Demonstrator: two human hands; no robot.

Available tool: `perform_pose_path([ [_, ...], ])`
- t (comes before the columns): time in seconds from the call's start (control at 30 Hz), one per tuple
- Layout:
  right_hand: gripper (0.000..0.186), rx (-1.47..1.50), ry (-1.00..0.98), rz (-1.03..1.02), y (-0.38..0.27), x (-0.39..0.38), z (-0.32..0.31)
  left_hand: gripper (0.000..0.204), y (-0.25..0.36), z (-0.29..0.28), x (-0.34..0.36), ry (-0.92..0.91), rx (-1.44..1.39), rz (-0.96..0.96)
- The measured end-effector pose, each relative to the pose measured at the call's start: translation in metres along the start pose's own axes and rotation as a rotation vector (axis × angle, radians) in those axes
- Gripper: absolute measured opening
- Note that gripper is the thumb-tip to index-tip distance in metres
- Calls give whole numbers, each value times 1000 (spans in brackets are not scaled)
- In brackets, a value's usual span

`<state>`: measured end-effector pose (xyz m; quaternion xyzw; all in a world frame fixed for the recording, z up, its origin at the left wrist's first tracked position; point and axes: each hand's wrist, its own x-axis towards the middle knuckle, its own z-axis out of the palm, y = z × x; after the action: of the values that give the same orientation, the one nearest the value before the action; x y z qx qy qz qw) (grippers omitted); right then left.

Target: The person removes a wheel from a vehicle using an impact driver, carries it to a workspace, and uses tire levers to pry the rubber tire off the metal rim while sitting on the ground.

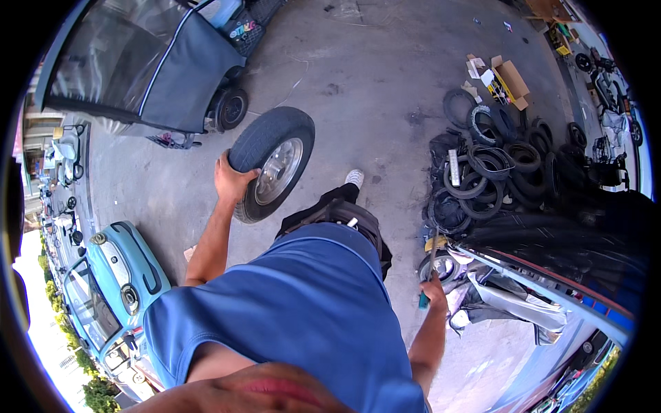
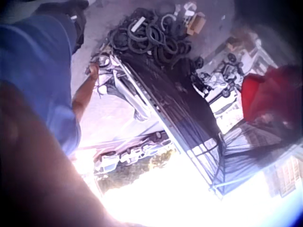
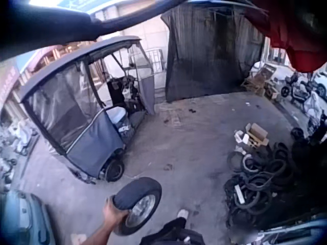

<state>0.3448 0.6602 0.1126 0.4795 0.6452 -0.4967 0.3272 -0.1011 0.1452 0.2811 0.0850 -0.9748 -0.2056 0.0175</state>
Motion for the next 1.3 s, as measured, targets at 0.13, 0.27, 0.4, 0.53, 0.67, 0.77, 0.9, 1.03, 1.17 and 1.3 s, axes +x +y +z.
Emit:
perform_pose_path([
  [0.13,91,82,-178,142,-108,77,-18,100,124,40,138,8,0,-1],
  [0.27,78,-477,-217,53,-82,226,-29,102,238,116,277,-40,-58,1],
  [0.4,65,-545,-370,111,-203,333,-100,103,385,210,435,-88,-118,6],
  [0.53,65,-525,-307,71,-482,354,-231,105,516,282,571,-49,-48,-39],
  [0.67,77,198,105,-158,-570,387,-359,106,704,400,708,-265,-146,-18],
  [0.77,75,273,233,-151,-727,399,-431,107,827,489,819,-333,-147,-8],
  [0.9,77,451,246,124,-855,451,-485,108,968,644,942,-481,-159,24],
  [1.03,73,281,309,193,-977,516,-509,103,1088,853,1048,-543,-149,94],
  [1.17,89,295,59,469,-1007,562,-521,99,1169,1027,1095,-569,-134,160],
  [1.3,90,339,-11,642,-1051,550,-547,93,1211,1131,1166,-720,-290,84],
])
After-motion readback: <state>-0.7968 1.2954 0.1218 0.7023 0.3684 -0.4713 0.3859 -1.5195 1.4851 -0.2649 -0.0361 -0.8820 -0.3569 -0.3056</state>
